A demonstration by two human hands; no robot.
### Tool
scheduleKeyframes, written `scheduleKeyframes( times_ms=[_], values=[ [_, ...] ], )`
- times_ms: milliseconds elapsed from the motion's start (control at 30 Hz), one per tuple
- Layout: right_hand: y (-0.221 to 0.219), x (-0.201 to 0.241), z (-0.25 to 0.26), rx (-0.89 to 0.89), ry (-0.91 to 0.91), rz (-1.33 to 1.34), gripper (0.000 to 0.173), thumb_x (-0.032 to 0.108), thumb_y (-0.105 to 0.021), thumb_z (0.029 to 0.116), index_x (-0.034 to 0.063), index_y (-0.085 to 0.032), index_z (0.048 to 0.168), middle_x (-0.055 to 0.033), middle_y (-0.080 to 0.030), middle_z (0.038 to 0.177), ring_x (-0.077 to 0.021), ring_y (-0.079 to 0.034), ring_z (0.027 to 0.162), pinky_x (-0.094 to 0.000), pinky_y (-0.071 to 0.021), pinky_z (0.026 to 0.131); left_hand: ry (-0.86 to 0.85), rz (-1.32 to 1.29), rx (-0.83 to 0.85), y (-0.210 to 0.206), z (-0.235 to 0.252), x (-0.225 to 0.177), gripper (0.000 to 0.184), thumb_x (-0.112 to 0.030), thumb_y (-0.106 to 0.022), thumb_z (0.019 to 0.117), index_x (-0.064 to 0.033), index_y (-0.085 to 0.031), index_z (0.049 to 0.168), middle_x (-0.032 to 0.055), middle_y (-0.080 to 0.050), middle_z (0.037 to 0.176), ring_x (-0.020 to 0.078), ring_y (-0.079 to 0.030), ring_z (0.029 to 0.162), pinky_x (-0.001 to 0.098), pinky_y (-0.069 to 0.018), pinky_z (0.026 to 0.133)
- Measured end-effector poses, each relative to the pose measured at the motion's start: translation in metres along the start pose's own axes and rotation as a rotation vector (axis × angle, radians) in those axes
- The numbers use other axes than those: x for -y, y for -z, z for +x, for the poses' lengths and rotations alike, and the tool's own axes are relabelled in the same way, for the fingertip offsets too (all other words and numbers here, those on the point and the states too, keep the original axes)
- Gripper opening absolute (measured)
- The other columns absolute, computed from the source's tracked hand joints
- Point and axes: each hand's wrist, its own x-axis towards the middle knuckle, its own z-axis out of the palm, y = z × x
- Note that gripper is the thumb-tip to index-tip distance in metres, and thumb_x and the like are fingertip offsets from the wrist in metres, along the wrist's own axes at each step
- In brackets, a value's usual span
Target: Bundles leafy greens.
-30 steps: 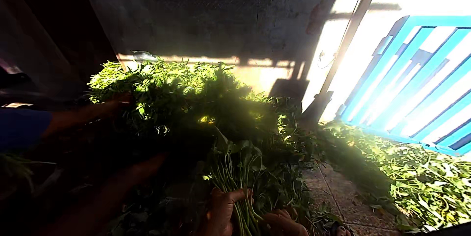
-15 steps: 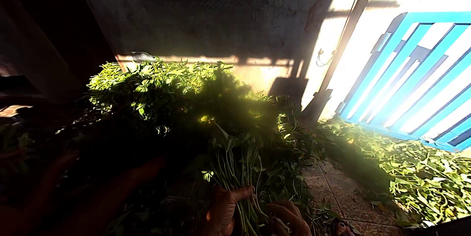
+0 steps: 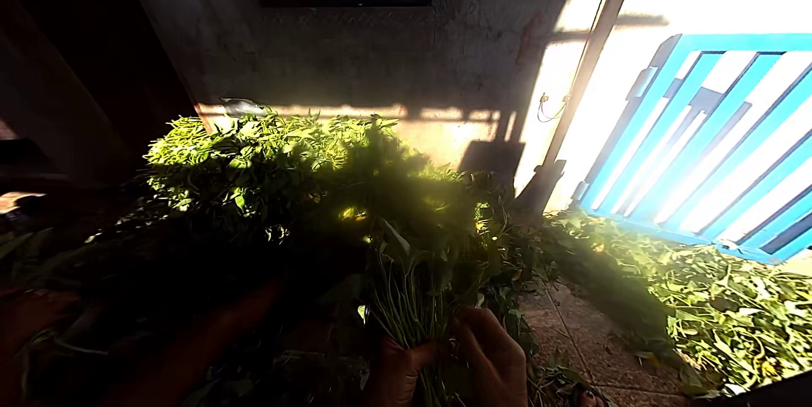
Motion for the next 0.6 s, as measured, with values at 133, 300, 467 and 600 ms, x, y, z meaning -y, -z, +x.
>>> scheduleKeyframes(
  times_ms=[133, 300, 467, 600],
  values=[
    [-0.001, 0.005, 0.001, 0.044, 0.118, -0.154, 0.014, 0.009, -0.066, 0.0923, 0.0062, -0.078, 0.098, -0.0052, -0.066, 0.100, -0.0181, -0.060, 0.101, -0.0323, -0.0512, 0.087, -0.014, -0.020, 0.059, -0.003, -0.007, -0.009, 0.061, 0.019, -0.083, 0.0661, 0.0083, -0.057, 0.120, 0.0188, -0.074, 0.102, 0.0269, -0.074, 0.093, 0.0430, -0.0631, 0.086],
    [-0.002, 0.011, 0.006, 0.068, 0.086, -0.117, 0.016, 0.008, -0.065, 0.0948, 0.0034, -0.078, 0.101, -0.0068, -0.066, 0.099, -0.0171, -0.061, 0.099, -0.0275, -0.0529, 0.082, -0.023, -0.065, 0.117, -0.004, -0.012, -0.011, 0.053, 0.020, -0.081, 0.0673, 0.0100, -0.061, 0.115, 0.0197, -0.074, 0.101, 0.0277, -0.074, 0.094, 0.0455, -0.0623, 0.088],
    [-0.008, 0.010, 0.002, 0.071, 0.046, -0.103, 0.019, 0.014, -0.074, 0.0898, 0.0018, -0.075, 0.105, -0.0100, -0.065, 0.107, -0.0196, -0.064, 0.101, -0.0296, -0.0578, 0.082, -0.007, -0.084, 0.083, -0.009, -0.017, -0.008, 0.049, 0.023, -0.077, 0.0673, 0.0059, -0.061, 0.110, 0.0129, -0.075, 0.094, 0.0198, -0.074, 0.085, 0.0378, -0.0633, 0.081],
    [-0.011, 0.012, 0.002, 0.060, 0.012, -0.164, 0.029, 0.016, -0.082, 0.0810, 0.0020, -0.070, 0.103, -0.0097, -0.064, 0.104, -0.0174, -0.067, 0.090, -0.0275, -0.0611, 0.069, -0.061, -0.062, 0.047, -0.011, -0.019, -0.004, 0.047, 0.024, -0.076, 0.0650, 0.0041, -0.062, 0.105, 0.0092, -0.075, 0.088, 0.0156, -0.073, 0.080, 0.0342, -0.0634, 0.076]
  ],
)
